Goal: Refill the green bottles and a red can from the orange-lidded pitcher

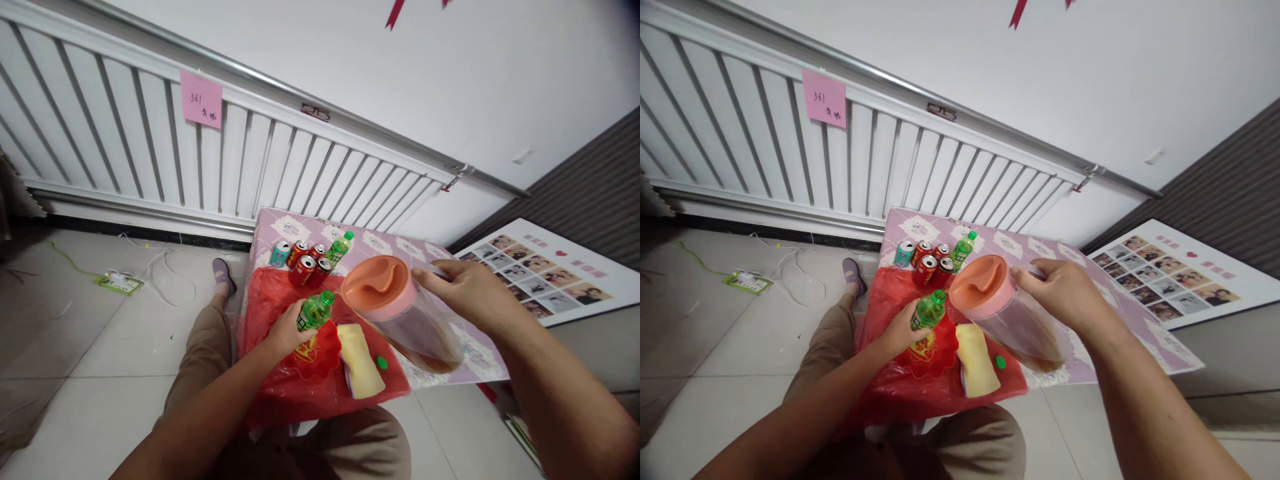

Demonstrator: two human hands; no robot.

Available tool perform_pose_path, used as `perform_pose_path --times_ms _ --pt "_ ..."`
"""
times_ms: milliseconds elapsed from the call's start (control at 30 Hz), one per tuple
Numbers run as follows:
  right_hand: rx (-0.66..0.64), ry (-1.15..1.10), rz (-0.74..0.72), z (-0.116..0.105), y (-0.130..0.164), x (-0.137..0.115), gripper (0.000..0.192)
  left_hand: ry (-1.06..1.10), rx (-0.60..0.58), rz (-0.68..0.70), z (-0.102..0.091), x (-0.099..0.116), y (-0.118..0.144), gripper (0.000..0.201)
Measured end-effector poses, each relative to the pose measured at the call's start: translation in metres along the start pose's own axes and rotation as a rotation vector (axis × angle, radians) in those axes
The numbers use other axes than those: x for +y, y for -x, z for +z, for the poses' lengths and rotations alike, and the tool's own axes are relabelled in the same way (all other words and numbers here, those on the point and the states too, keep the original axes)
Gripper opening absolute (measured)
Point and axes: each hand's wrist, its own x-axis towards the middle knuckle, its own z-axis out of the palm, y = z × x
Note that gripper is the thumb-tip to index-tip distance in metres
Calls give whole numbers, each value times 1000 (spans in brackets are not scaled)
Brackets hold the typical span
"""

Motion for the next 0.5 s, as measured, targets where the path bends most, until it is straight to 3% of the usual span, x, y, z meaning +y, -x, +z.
perform_pose_path --times_ms 500 --pt "-5 -7 -16 1 -2 -2 50 36 -1 -7 1 0 0 72"
